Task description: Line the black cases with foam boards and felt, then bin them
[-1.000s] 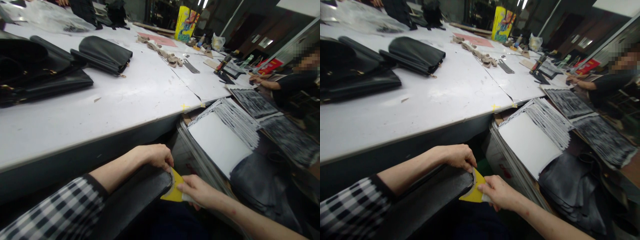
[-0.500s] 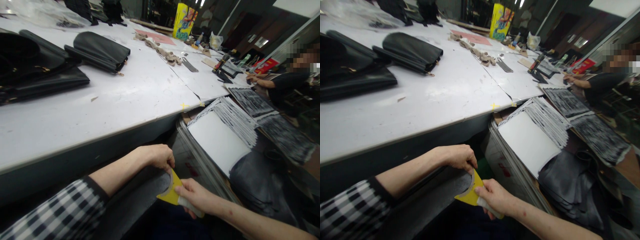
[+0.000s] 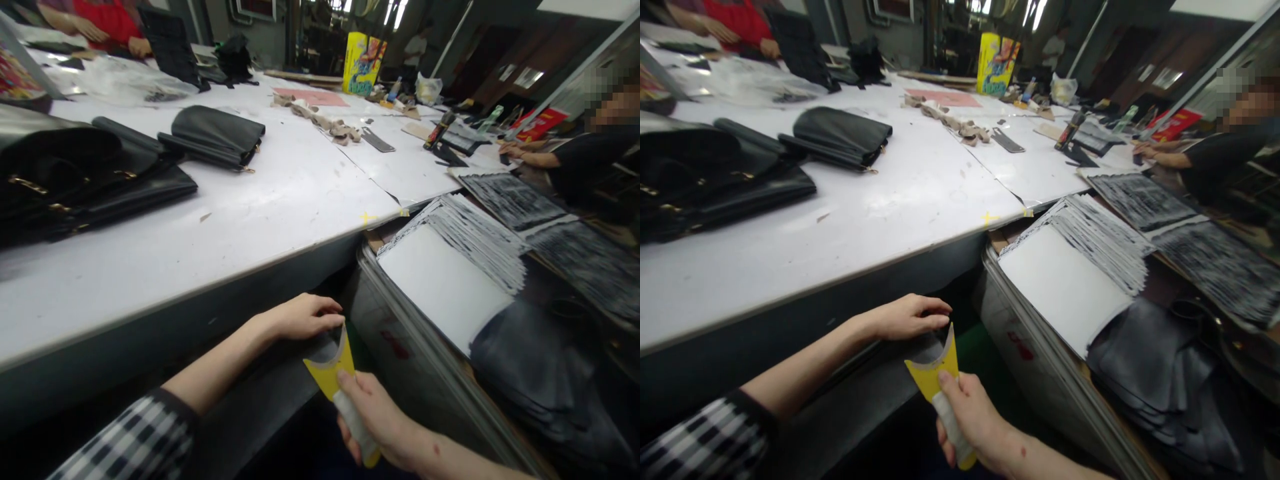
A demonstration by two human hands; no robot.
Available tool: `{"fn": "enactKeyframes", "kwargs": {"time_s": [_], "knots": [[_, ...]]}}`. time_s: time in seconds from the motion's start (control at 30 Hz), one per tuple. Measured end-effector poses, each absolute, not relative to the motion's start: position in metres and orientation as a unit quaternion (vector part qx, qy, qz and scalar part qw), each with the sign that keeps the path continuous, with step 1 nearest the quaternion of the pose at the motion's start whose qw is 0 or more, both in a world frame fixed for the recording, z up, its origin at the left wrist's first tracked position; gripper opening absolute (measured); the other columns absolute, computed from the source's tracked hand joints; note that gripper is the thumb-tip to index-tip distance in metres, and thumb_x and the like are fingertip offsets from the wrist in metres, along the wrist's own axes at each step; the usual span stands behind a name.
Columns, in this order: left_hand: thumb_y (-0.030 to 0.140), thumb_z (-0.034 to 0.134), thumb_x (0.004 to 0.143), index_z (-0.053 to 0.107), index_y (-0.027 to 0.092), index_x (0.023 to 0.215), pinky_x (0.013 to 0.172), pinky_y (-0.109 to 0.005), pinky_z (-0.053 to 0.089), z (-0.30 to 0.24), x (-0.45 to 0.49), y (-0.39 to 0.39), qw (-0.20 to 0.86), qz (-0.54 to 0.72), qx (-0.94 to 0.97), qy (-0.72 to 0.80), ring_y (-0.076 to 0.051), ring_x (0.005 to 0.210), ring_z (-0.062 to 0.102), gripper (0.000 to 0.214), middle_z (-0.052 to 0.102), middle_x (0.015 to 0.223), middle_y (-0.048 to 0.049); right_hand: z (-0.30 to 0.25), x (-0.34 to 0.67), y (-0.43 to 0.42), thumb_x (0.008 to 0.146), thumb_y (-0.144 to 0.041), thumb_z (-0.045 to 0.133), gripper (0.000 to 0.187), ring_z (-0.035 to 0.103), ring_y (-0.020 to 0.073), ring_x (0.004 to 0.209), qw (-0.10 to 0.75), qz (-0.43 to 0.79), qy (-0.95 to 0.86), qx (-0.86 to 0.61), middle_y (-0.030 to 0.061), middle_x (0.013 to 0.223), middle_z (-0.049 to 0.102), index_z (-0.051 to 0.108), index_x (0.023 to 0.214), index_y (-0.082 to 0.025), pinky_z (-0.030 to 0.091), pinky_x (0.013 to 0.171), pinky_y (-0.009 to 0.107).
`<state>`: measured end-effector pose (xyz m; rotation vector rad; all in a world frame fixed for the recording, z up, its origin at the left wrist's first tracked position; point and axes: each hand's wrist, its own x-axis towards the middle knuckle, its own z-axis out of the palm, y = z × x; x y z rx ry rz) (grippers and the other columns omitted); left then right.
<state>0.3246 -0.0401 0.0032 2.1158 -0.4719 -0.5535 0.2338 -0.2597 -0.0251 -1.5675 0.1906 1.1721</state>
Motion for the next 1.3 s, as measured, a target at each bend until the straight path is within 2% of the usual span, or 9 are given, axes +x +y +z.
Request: {"fn": "enactKeyframes", "kwargs": {"time_s": [0.13,0.27,0.4,0.53,0.63,0.9,1.1,1.2,1.3], "knots": [[0.055,0.032,0.097,0.065,0.017,0.116,0.093,-0.029,0.046,-0.002,0.305,-0.028,0.466,-0.186,0.862,-0.077,-0.021,0.104,0.064,0.054,0.071,0.113,-0.0061,-0.031,0.213,-0.253,0.070,-0.092,0.039,0.077,0.047,0.0119,0.031,0.577,0.499,0.084,-0.641,-0.0023,0.047,0.055,0.042,0.095,-0.019,0.033,0.030,0.018],[0.055,0.040,0.094,0.066,0.019,0.119,0.097,-0.031,0.045,-0.008,0.280,-0.016,0.488,-0.174,0.855,-0.006,-0.023,0.111,0.062,0.051,0.069,0.121,-0.0050,-0.035,0.209,-0.260,0.064,-0.096,0.037,0.084,0.047,0.0117,0.034,0.531,0.529,0.039,-0.661,-0.0004,0.049,0.054,0.045,0.093,-0.017,0.031,0.031,0.018],[0.054,0.044,0.092,0.061,0.018,0.129,0.098,-0.033,0.046,-0.012,0.264,-0.011,0.530,-0.181,0.827,0.043,-0.024,0.113,0.062,0.054,0.067,0.125,-0.0061,-0.033,0.247,-0.292,0.072,-0.088,0.042,0.073,0.048,0.0110,0.037,0.492,0.435,-0.032,-0.753,-0.0006,0.062,0.056,0.048,0.088,-0.017,0.034,0.032,0.021],[0.054,0.050,0.089,0.062,0.016,0.128,0.092,-0.032,0.050,-0.014,0.265,-0.011,0.575,-0.201,0.790,0.062,-0.024,0.105,0.067,0.056,0.071,0.118,-0.0059,-0.011,0.309,-0.312,0.090,-0.061,0.047,0.045,0.057,0.0129,0.056,0.344,0.330,-0.207,-0.854,-0.0003,0.070,0.059,0.055,0.082,-0.018,0.041,0.046,0.021],[0.055,0.056,0.086,0.064,0.017,0.126,0.088,-0.031,0.051,-0.016,0.268,-0.011,0.595,-0.207,0.773,0.072,-0.024,0.103,0.067,0.055,0.072,0.116,-0.0054,0.009,0.349,-0.300,0.095,-0.044,0.049,0.030,0.061,0.0122,0.069,0.225,0.282,-0.341,-0.868,-0.0016,0.076,0.065,0.060,0.082,-0.020,0.040,0.056,0.020],[0.052,0.056,0.086,0.073,0.020,0.110,0.081,-0.029,0.050,-0.019,0.268,-0.015,0.590,-0.182,0.780,0.099,-0.024,0.095,0.067,0.044,0.075,0.103,-0.0022,0.002,0.419,-0.219,0.099,-0.055,0.033,0.058,0.060,0.0204,0.073,0.085,0.079,-0.449,-0.886,0.0098,0.071,0.066,0.060,0.065,-0.016,0.032,0.071,0.031],[0.050,0.062,0.082,0.052,0.024,0.138,0.073,-0.026,0.047,-0.009,0.270,-0.020,0.543,-0.133,0.821,0.114,-0.020,0.082,0.065,0.063,0.073,0.091,0.0008,0.008,0.436,-0.175,0.100,-0.054,0.031,0.062,0.063,0.0202,0.072,0.014,0.073,-0.609,-0.789,0.0111,0.075,0.071,0.069,0.070,-0.016,0.032,0.071,0.032],[0.052,0.058,0.085,0.068,0.027,0.115,0.065,-0.024,0.043,-0.007,0.272,-0.024,0.478,-0.115,0.867,0.084,-0.017,0.071,0.061,0.041,0.069,0.080,0.0034,0.012,0.435,-0.170,0.102,-0.052,0.029,0.063,0.064,0.0209,0.070,-0.009,0.072,-0.641,-0.764,0.0112,0.074,0.071,0.070,0.071,-0.015,0.033,0.069,0.033],[0.054,0.056,0.087,0.071,0.025,0.091,0.057,-0.023,0.036,-0.007,0.273,-0.028,0.422,-0.110,0.897,0.072,-0.016,0.062,0.058,0.033,0.064,0.068,0.0033,0.012,0.432,-0.170,0.103,-0.050,0.025,0.065,0.065,0.0217,0.069,-0.023,0.073,-0.652,-0.755,0.0118,0.075,0.072,0.072,0.073,-0.015,0.033,0.067,0.033]]}}
